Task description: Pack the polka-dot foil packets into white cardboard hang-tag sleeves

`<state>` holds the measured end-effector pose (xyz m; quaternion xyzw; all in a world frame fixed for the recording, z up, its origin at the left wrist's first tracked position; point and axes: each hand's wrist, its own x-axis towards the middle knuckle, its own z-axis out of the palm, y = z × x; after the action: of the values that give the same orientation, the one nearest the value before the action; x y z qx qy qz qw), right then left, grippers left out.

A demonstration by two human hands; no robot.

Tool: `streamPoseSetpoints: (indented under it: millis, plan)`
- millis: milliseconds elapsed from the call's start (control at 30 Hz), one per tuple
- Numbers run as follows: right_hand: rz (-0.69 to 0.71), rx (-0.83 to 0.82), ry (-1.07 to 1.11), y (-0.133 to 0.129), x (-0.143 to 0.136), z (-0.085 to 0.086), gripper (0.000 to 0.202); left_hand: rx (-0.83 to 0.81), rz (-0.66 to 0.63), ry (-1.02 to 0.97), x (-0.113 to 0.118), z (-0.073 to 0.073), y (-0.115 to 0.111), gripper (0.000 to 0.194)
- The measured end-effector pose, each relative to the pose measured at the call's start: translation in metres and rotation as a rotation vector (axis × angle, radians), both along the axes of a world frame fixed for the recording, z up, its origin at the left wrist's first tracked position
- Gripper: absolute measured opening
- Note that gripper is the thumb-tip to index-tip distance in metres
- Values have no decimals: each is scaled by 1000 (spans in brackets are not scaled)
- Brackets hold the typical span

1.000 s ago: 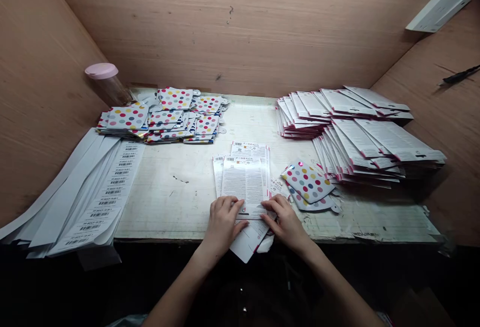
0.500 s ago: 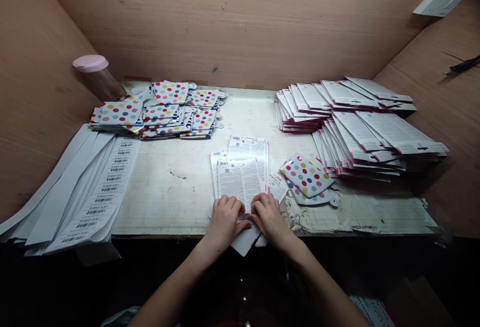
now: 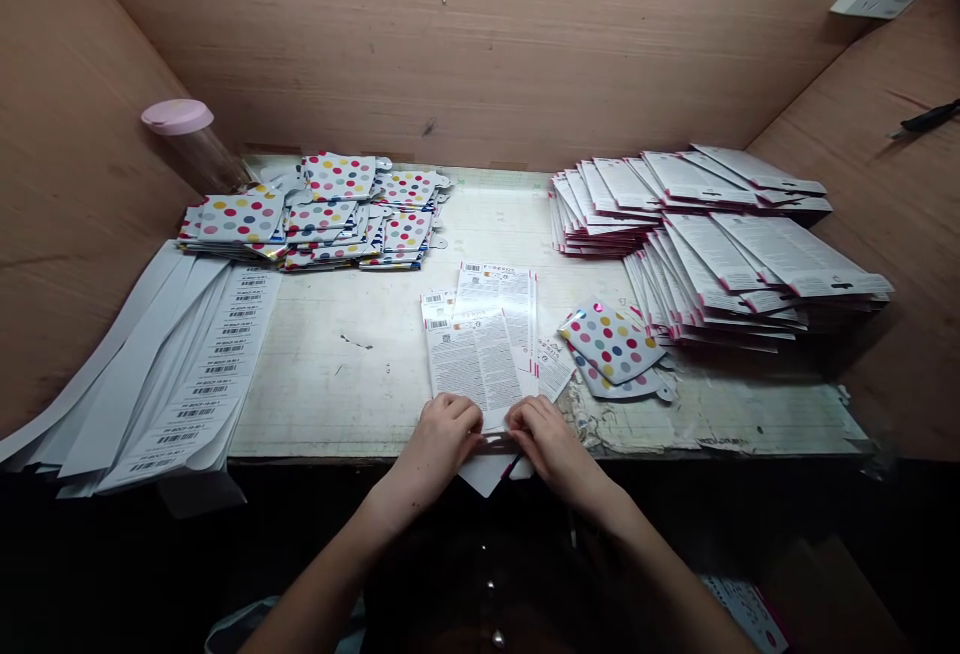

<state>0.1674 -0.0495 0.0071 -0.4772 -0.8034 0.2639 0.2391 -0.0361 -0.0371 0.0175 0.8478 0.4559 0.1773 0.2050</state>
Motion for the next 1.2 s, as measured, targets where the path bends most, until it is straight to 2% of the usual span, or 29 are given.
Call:
streamPoseSetpoints:
  millis: [133,200,267,367,467,567,733,833,1000,1100,1200]
  plan:
    - [17,39,163,-16,14,-3,7,147,-80,-24,-1,-2,-21,8]
    - [-12,94,190,-24,19,-8,15,235,-65,-39,-3,-9,-32,9]
    - [-14,164,134,-32,22,-12,21,350,-13,-98,-3,-19,-42,10]
    - [-18,275,-72,-43,18,-18,30,454,74,-185,-2,-31,-53,14]
    - [-59,393,-221,-52,10,-23,41,454,140,-208,1,-37,-58,18]
    - [-77,452,-251,-63,0,-27,46,461,183,-206,5,-41,-61,20]
    - [-155,385,-310,-78,-16,-25,55,428,163,-233,8,-46,-63,19]
    - [-159,310,-381,-74,-26,-23,66,408,100,-253,7,-48,-61,17]
    - [-137,214,-444,-49,-37,-24,73,421,44,-224,-1,-41,-52,15]
    - [-105,268,-423,-44,-31,-21,76,412,98,-181,-4,-34,-47,16]
    - [-86,379,-381,-51,-25,-21,69,373,167,-157,-3,-32,-44,19]
